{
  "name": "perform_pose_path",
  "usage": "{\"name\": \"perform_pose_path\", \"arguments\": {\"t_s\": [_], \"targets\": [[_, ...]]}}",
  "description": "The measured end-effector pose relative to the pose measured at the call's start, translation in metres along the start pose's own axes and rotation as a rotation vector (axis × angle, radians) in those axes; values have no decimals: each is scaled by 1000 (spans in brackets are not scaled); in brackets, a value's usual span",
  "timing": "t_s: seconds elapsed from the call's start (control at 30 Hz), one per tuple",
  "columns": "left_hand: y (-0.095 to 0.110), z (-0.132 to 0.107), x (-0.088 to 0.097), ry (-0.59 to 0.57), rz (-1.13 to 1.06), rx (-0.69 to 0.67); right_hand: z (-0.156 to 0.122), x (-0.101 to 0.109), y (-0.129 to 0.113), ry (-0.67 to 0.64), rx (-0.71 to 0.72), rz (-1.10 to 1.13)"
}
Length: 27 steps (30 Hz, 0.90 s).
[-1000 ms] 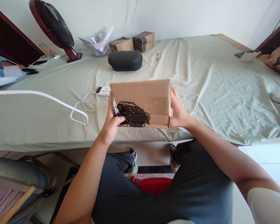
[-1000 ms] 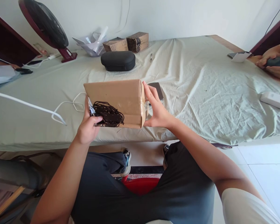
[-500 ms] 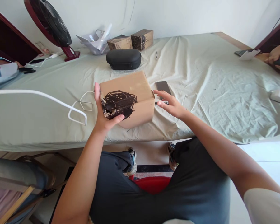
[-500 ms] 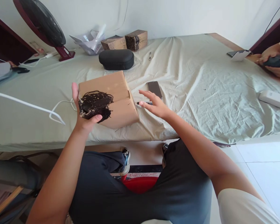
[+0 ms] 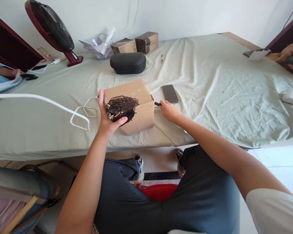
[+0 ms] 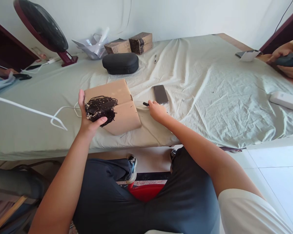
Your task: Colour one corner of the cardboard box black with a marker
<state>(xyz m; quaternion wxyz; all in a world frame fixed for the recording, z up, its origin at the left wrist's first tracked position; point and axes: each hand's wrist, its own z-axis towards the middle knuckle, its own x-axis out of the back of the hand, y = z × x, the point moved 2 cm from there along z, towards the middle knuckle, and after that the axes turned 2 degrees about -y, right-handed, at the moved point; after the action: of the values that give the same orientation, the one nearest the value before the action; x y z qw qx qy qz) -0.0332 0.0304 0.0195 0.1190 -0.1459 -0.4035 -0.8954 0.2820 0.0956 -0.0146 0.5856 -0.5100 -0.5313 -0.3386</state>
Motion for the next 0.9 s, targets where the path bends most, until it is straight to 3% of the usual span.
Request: {"name": "perform_pose_path", "arguments": {"t_s": [0.27, 0.4, 0.53, 0.6, 0.7, 0.8, 0.9], "targets": [[11, 3, -4, -12, -27, 80, -4, 15, 3, -34, -90, 37], [18, 4, -6, -16, -27, 99, -12, 22, 7, -115, -165, 32], [15, 2, -9, 2, -36, 78, -28, 32, 24, -187, -98, 58], [12, 2, -10, 9, -34, 60, -34, 40, 36, -164, -98, 213], [10, 2, -13, 13, -37, 37, -35, 52, 48, -79, -126, 641], [9, 2, -14, 23, -39, 15, -31, 60, 48, 29, -27, 1077], [8, 1, -14, 27, -33, 5, -32, 65, 40, 225, 63, 1205]]}}
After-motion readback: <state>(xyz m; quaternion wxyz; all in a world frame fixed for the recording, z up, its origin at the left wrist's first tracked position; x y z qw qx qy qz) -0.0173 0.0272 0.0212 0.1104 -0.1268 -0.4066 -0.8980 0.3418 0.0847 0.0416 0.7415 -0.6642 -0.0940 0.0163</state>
